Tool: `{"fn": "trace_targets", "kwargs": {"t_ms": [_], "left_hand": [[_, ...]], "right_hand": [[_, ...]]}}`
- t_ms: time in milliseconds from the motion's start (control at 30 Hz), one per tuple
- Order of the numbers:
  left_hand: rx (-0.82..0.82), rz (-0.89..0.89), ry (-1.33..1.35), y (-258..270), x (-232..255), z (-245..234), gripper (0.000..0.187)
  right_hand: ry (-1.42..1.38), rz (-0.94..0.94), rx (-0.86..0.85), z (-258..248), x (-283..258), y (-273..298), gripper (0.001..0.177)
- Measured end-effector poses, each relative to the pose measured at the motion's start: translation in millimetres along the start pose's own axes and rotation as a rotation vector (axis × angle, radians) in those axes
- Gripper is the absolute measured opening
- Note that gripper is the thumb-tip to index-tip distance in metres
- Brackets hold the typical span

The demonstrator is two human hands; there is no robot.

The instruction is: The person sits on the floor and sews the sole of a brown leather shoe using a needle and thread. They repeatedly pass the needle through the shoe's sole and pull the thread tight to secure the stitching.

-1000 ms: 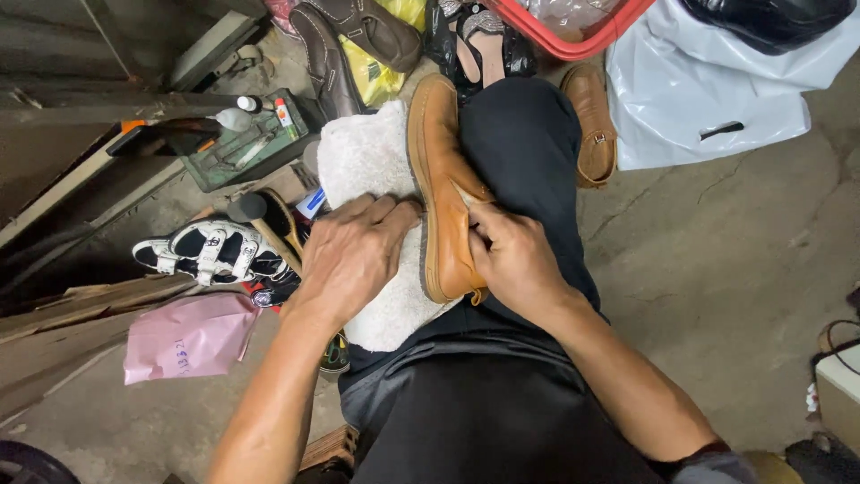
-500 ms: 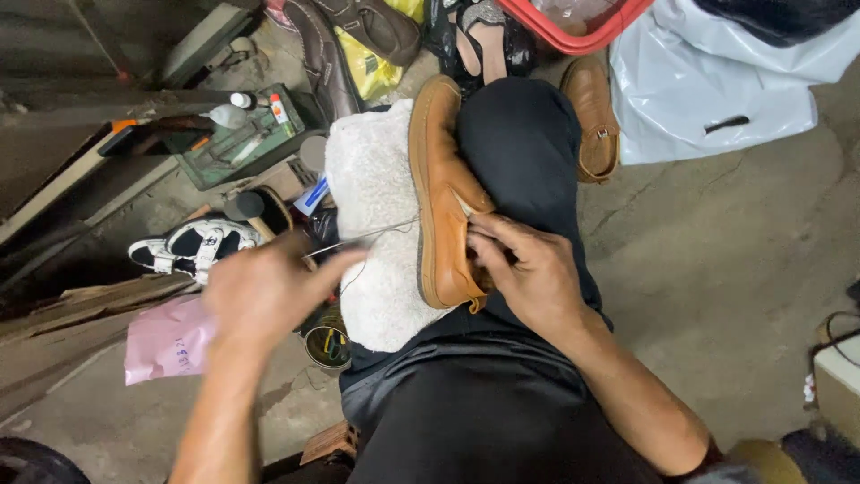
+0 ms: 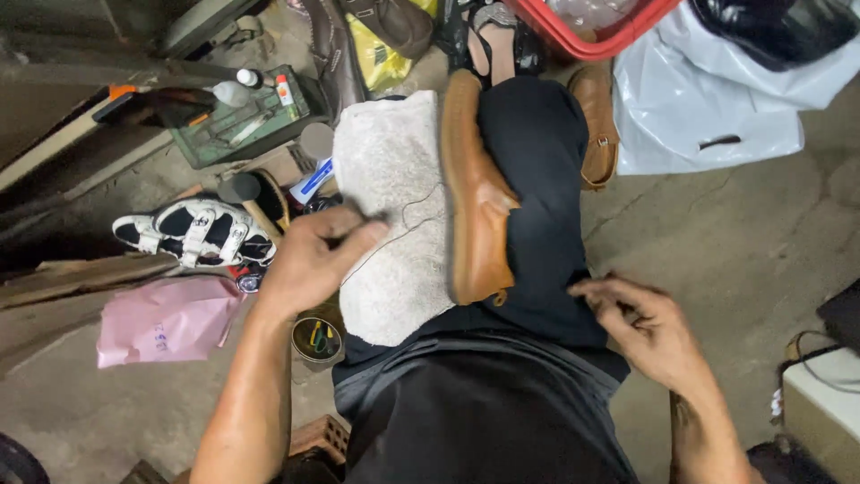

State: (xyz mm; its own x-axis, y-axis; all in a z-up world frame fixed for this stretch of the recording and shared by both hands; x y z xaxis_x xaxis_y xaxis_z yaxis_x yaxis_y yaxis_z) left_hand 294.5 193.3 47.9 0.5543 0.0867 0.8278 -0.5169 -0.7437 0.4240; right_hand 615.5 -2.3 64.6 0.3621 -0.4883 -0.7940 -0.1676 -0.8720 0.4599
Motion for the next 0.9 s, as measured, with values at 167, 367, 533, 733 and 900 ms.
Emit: {"fn": "trace_targets", "kwargs": {"t_ms": [167, 367, 533, 733, 900], "left_hand": [[0.168, 0.128, 0.008, -6, 24, -2, 0.018], [0.169, 0.336, -0.229, 2, 71, 16, 0.018], [0.062, 0.278, 0.039, 31, 96, 29, 0.007], [0.316, 0.515, -0.447, 70, 86, 45, 0.031], [0.401, 0.546, -0.534, 86, 55, 46, 0.036]], "right_hand": [[0.173, -0.155, 0.303, 2, -47, -6, 0.021], [-0.171, -0.237, 0.159, 84, -60, -36, 0.063], [-0.188, -0.148, 0.093, 109, -54, -52, 0.067], [0.079, 0.080, 0.067, 116, -57, -66, 0.041], [0.149, 0.172, -0.011, 92, -68, -58, 0.066]]}}
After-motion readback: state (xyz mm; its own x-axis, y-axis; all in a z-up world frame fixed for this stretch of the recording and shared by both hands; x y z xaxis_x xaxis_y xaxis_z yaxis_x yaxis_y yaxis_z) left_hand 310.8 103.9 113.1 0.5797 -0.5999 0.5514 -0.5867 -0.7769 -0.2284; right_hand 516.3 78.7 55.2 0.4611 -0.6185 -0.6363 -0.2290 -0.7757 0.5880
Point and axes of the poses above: each hand's wrist, its own y-axis away from the middle knuckle, its own z-axis out of the palm, x = y × z, the point moved 3 cm from there along -y, towards the middle knuckle, and after that the axes turned 3 degrees about z, right-handed, at the moved point
